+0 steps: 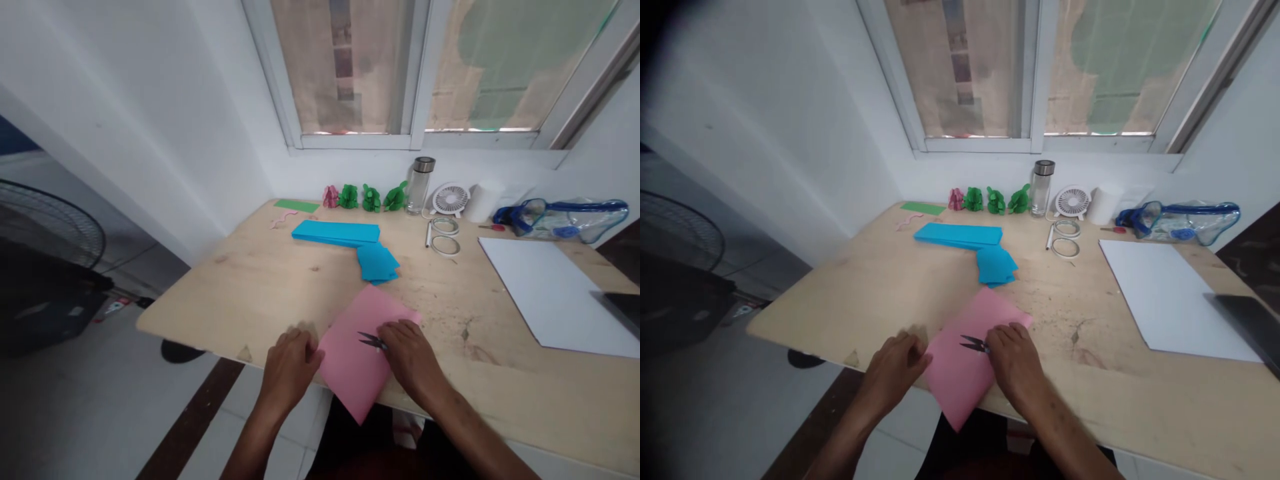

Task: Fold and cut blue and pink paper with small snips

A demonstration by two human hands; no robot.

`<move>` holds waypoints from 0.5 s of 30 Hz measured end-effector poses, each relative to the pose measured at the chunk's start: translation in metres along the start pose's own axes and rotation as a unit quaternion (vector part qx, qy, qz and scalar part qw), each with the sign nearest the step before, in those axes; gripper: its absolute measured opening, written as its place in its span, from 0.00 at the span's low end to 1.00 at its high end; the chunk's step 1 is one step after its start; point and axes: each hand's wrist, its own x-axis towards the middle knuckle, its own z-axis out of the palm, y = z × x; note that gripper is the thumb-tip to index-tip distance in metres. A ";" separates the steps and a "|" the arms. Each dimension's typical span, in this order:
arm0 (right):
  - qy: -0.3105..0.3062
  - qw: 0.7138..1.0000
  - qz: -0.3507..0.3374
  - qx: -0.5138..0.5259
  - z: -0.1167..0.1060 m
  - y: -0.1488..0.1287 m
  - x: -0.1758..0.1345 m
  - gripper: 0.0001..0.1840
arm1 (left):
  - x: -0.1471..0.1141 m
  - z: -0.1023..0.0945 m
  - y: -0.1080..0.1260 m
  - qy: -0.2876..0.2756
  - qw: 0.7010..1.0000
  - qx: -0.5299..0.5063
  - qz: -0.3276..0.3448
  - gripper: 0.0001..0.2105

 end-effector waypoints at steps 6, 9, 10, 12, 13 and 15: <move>0.011 1.000 -0.015 0.018 -0.001 0.003 -0.001 0.14 | -0.019 0.012 0.004 0.015 0.973 -0.229 -0.030 0.02; 0.017 0.998 0.006 0.059 -0.009 0.003 -0.002 0.17 | -0.027 0.003 0.010 0.045 0.938 -0.344 0.004 0.04; 0.021 0.996 0.022 0.087 -0.013 0.003 -0.002 0.17 | -0.029 -0.003 0.013 0.067 0.935 -0.347 0.012 0.05; 0.041 0.984 0.076 0.153 -0.024 0.002 -0.002 0.16 | -0.036 -0.021 0.017 0.145 0.937 -0.317 0.025 0.06; 0.053 0.974 0.112 0.190 -0.031 0.001 -0.002 0.15 | -0.038 -0.029 0.020 0.205 0.930 -0.300 0.044 0.05; 0.077 0.941 0.192 0.268 -0.043 -0.003 0.001 0.13 | -0.043 -0.043 0.027 0.314 0.912 -0.248 0.094 0.04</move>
